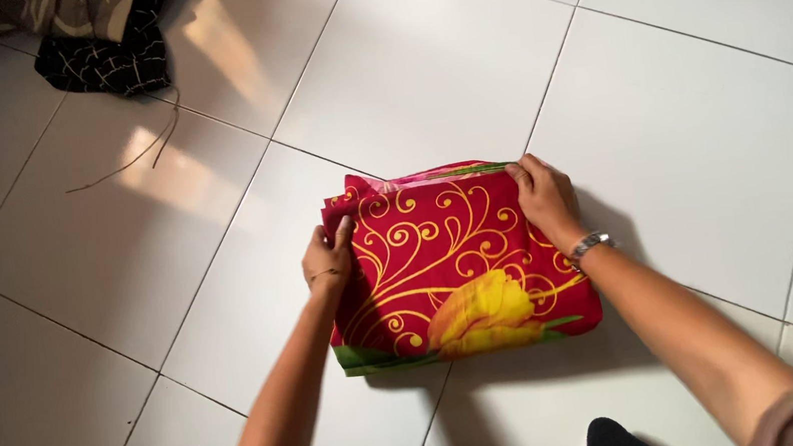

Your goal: The person folds a red floral-patterned cloth on a small table, then places it on a bed with other folded items. The person then folds a black checkered cloth on the floor and adds it to the stack on the bed.

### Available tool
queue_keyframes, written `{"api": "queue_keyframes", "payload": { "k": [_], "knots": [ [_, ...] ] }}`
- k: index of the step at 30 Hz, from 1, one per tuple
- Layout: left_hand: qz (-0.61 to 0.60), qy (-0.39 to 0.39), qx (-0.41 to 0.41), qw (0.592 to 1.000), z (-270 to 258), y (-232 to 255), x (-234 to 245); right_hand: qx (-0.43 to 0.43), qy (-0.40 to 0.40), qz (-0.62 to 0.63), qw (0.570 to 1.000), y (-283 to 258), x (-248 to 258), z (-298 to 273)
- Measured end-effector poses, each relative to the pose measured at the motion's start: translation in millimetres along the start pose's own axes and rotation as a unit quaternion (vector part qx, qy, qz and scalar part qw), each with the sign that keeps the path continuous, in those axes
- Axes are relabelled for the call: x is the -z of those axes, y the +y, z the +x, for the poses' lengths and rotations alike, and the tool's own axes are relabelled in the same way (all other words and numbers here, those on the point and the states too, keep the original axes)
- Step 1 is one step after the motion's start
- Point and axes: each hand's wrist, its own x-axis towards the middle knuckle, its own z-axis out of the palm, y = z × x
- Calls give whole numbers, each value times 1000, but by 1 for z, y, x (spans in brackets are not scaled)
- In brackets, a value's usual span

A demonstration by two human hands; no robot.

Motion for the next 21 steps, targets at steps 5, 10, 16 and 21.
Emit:
{"api": "queue_keyframes", "payload": {
  "k": [5,10,16,21],
  "knots": [
    [140,-21,123,982,-5,23,-8,137,71,-127,980,19,-23,10],
    [250,208,-309,894,-42,45,-21,133,55,-238,961,20,-30,4],
    [302,-126,-452,829,-94,72,-59,83,41,-194,977,15,-24,7],
    [299,-152,-415,845,-88,73,-68,21,85,21,996,18,13,-19]
  ]
}}
